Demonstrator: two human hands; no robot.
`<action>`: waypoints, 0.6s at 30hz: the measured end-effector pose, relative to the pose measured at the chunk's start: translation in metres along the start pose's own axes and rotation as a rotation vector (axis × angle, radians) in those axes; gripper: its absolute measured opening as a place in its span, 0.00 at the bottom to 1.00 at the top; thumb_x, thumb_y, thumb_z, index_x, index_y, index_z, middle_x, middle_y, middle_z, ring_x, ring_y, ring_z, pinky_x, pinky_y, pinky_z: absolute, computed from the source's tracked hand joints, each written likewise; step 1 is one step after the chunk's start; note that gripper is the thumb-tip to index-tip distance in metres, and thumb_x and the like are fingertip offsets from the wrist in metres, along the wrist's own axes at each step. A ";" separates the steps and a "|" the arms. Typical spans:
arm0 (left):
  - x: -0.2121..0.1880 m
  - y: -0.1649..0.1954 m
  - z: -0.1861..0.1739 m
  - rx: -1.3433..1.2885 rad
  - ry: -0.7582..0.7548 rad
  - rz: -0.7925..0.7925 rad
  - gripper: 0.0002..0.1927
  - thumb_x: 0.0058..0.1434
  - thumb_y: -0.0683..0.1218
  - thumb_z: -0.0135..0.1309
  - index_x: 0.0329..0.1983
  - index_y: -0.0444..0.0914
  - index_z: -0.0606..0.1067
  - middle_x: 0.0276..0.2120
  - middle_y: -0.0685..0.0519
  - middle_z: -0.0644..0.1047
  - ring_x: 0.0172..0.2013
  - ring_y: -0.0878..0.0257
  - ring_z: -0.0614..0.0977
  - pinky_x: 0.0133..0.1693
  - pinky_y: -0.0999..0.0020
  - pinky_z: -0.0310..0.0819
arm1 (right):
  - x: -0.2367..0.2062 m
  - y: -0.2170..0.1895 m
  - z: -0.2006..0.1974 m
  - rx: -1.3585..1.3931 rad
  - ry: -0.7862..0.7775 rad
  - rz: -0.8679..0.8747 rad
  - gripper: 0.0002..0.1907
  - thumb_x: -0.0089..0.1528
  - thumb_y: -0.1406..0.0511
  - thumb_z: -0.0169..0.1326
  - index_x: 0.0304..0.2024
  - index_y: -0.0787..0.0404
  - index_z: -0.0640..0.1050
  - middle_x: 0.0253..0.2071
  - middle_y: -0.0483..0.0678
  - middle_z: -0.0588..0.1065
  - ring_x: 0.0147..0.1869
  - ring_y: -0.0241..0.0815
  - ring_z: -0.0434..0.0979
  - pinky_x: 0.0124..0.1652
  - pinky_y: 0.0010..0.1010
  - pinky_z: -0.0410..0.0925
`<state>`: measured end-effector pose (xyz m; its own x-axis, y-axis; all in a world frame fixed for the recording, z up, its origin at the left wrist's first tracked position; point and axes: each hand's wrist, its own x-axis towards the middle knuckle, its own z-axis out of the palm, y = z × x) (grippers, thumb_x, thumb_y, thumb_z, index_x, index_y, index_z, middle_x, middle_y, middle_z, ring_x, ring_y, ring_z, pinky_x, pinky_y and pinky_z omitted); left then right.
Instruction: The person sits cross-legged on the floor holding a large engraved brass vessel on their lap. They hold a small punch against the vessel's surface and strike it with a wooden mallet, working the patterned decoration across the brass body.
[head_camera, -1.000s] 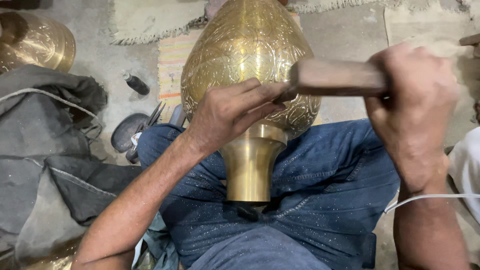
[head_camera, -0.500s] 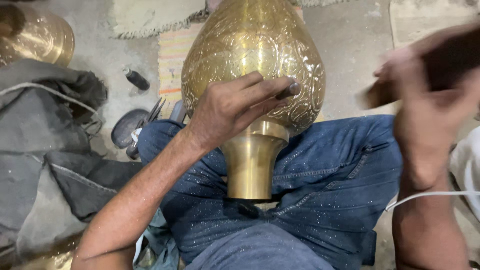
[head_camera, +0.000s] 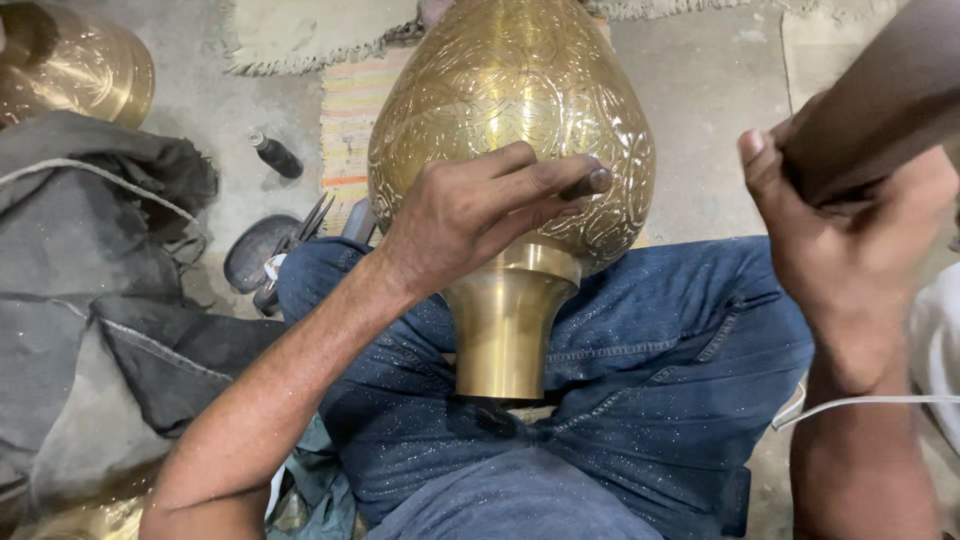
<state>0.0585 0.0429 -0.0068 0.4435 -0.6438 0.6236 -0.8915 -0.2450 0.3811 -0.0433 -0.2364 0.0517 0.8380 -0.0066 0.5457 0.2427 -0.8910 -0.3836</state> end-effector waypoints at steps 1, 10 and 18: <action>0.000 -0.001 0.001 0.006 -0.004 -0.002 0.22 0.71 0.49 0.61 0.67 0.49 0.72 0.34 0.59 0.76 0.34 0.70 0.82 0.37 0.74 0.84 | 0.001 -0.003 -0.001 0.022 -0.008 -0.010 0.07 0.70 0.67 0.63 0.45 0.60 0.76 0.37 0.48 0.75 0.41 0.45 0.79 0.45 0.38 0.71; -0.005 -0.009 0.012 0.078 0.003 0.034 0.22 0.72 0.53 0.58 0.68 0.53 0.69 0.35 0.61 0.76 0.35 0.72 0.81 0.38 0.77 0.84 | -0.009 0.006 0.012 -0.316 0.045 -0.213 0.12 0.63 0.73 0.62 0.46 0.63 0.73 0.40 0.52 0.72 0.45 0.52 0.74 0.47 0.41 0.68; 0.002 -0.005 0.011 0.087 -0.009 0.044 0.22 0.71 0.53 0.59 0.67 0.53 0.70 0.33 0.60 0.76 0.31 0.70 0.80 0.34 0.77 0.83 | -0.016 0.000 0.005 -0.210 0.026 -0.103 0.14 0.60 0.75 0.62 0.46 0.64 0.75 0.40 0.54 0.73 0.45 0.54 0.75 0.45 0.42 0.68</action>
<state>0.0630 0.0349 -0.0148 0.4031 -0.6615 0.6325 -0.9150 -0.2778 0.2925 -0.0542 -0.2336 0.0397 0.8004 0.0802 0.5941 0.2171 -0.9625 -0.1626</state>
